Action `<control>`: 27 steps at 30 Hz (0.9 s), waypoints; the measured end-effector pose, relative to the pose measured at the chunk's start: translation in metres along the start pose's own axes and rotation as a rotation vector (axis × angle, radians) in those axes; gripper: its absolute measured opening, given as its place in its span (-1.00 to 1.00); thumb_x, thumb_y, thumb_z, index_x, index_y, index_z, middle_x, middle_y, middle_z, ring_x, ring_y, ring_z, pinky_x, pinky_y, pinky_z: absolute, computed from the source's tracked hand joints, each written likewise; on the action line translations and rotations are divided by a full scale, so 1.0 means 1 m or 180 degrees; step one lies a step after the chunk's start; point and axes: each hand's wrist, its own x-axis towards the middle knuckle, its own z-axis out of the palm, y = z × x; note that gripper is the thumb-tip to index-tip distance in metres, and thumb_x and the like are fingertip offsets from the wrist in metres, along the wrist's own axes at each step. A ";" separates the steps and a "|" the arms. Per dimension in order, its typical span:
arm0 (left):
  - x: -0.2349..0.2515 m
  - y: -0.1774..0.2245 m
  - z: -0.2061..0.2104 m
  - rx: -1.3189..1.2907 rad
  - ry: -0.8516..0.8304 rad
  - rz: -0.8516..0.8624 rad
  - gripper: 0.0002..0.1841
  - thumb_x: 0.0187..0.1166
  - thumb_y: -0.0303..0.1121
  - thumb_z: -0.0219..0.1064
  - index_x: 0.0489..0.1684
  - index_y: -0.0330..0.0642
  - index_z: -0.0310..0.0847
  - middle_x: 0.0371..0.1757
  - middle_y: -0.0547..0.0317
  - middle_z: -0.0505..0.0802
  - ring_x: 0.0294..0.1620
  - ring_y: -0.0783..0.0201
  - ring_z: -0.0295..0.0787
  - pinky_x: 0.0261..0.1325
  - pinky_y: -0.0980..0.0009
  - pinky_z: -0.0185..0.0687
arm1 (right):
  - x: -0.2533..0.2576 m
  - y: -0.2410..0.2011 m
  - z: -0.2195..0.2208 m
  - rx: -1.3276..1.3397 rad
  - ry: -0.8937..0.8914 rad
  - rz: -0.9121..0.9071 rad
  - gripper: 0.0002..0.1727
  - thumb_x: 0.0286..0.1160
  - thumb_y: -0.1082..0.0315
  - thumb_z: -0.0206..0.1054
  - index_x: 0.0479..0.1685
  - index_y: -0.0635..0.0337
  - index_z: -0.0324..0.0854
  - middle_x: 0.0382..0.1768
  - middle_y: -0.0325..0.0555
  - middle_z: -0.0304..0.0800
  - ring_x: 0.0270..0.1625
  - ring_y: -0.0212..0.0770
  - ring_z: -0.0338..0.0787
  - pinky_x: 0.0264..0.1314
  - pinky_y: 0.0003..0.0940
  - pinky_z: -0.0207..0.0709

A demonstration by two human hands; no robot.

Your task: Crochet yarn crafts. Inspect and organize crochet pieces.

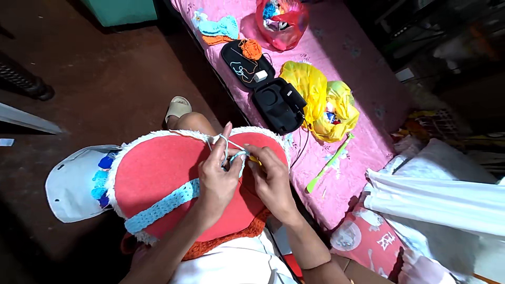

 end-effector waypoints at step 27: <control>0.014 0.005 -0.014 -0.0204 -0.0434 -0.0042 -0.36 0.38 -0.61 0.37 0.59 -0.21 0.52 -0.14 0.32 0.92 -0.31 0.61 0.78 -0.25 0.69 0.69 | 0.023 0.020 -0.024 0.2069 -0.0675 0.0868 -0.82 0.47 0.59 0.30 -0.02 0.30 0.71 -0.36 -0.27 0.78 -0.51 -0.61 0.54 -0.47 -0.70 0.41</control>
